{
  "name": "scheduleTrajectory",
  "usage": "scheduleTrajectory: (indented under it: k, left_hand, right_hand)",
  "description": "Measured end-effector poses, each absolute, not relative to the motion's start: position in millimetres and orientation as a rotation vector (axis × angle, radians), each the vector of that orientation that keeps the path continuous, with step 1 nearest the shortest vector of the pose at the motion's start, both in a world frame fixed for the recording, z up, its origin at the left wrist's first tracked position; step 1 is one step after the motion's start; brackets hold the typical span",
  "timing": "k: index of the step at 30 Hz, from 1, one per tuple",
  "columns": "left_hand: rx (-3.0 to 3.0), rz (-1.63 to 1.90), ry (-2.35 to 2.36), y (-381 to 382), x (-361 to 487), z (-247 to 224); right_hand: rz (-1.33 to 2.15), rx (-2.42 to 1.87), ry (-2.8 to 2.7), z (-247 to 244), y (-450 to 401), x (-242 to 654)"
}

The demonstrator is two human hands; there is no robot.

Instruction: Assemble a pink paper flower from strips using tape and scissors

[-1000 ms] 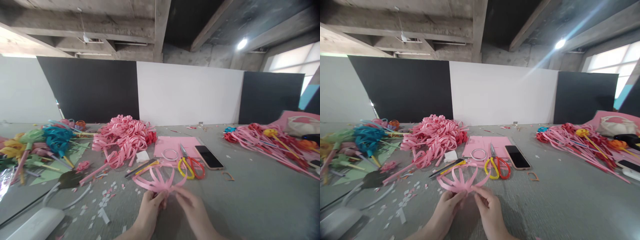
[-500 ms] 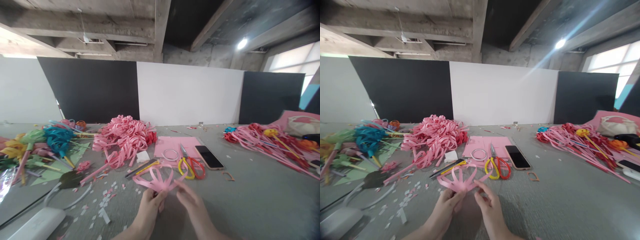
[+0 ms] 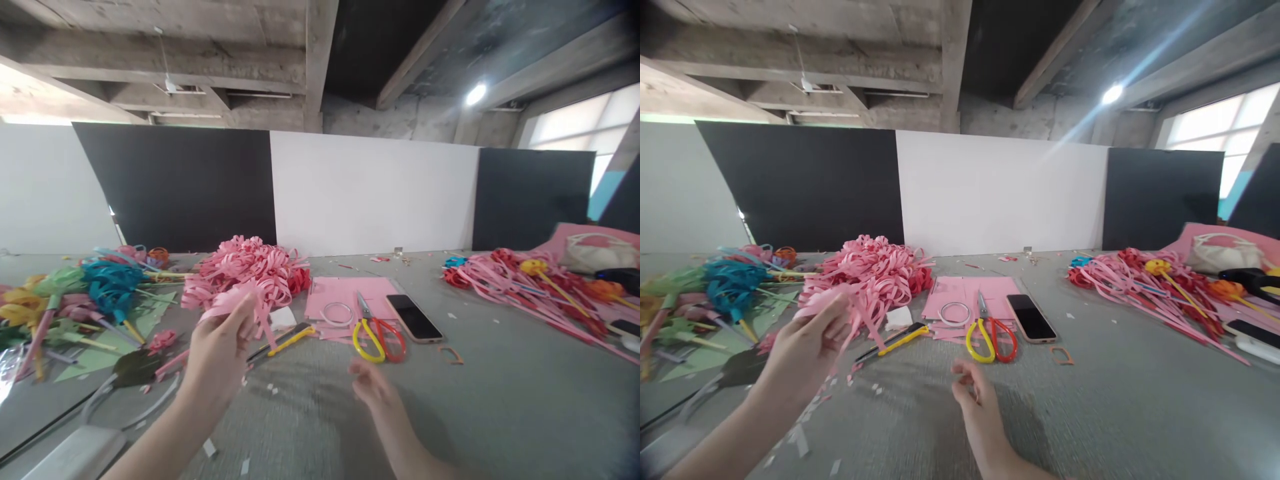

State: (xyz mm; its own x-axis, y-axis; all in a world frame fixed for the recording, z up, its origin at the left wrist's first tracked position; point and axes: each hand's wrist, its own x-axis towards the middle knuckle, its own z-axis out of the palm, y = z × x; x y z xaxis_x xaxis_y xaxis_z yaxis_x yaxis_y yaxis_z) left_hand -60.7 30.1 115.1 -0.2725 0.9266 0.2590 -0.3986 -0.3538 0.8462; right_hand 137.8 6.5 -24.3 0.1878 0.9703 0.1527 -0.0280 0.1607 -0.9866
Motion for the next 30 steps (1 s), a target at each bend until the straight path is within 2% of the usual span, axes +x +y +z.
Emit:
scheduleTrajectory:
  k: [5,12,17,22,30]
  left_hand:
    - [1.06,1.626,0.861,5.6,-44.1,114.7]
    - [1.079,1.082,0.885,-19.5,18.1,26.6]
    - [1.077,1.021,0.912,-16.5,26.9,-4.2]
    - [1.124,0.979,0.953,-15.7,23.9,0.7]
    - [0.985,0.975,0.953,-15.7,24.0,-20.6]
  right_hand:
    - [0.975,-1.159,-1.112,-24.9,6.0,137.4]
    - [0.901,-1.154,-1.054,-25.7,22.8,146.2]
    - [0.724,-1.254,-1.074,-18.4,36.1,160.8]
    - [0.344,-1.292,-1.478,-8.6,62.4,171.8]
    - [0.199,-1.156,-2.166,12.8,120.0,161.5]
